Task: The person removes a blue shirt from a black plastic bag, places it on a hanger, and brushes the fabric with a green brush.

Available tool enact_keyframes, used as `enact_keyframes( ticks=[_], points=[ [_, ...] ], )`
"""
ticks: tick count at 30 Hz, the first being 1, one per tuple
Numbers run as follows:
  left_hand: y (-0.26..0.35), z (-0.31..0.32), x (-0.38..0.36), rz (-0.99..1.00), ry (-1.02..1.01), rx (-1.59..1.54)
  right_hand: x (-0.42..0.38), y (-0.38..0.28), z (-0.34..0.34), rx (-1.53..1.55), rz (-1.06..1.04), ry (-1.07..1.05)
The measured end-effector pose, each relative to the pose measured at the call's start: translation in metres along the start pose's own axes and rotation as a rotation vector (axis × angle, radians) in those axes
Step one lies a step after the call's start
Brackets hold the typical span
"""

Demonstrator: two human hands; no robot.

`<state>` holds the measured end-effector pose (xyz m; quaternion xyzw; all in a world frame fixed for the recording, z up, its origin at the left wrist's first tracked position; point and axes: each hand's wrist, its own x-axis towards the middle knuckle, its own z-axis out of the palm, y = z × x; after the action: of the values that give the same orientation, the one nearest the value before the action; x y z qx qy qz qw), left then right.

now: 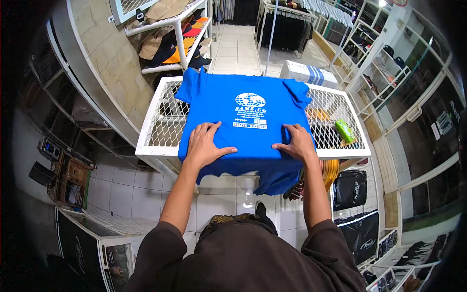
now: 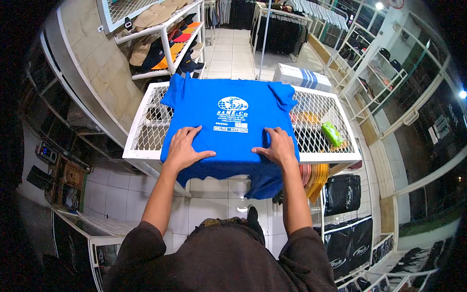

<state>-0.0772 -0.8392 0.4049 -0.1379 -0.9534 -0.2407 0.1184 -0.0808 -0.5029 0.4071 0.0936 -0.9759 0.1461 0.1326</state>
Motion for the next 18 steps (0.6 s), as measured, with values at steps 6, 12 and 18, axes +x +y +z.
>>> enact_keyframes(
  ticks=[6,12,18],
  points=[
    [-0.016,0.001,0.02,-0.014,-0.169,0.012,0.025,-0.001,-0.012,-0.064,0.141,-0.273],
    [-0.018,0.003,0.023,0.017,-0.216,0.066,0.021,0.007,-0.004,-0.076,0.158,-0.227],
    [-0.017,0.004,-0.058,0.154,0.02,-0.01,-0.06,-0.012,0.014,0.215,-0.272,0.127]
  ],
)
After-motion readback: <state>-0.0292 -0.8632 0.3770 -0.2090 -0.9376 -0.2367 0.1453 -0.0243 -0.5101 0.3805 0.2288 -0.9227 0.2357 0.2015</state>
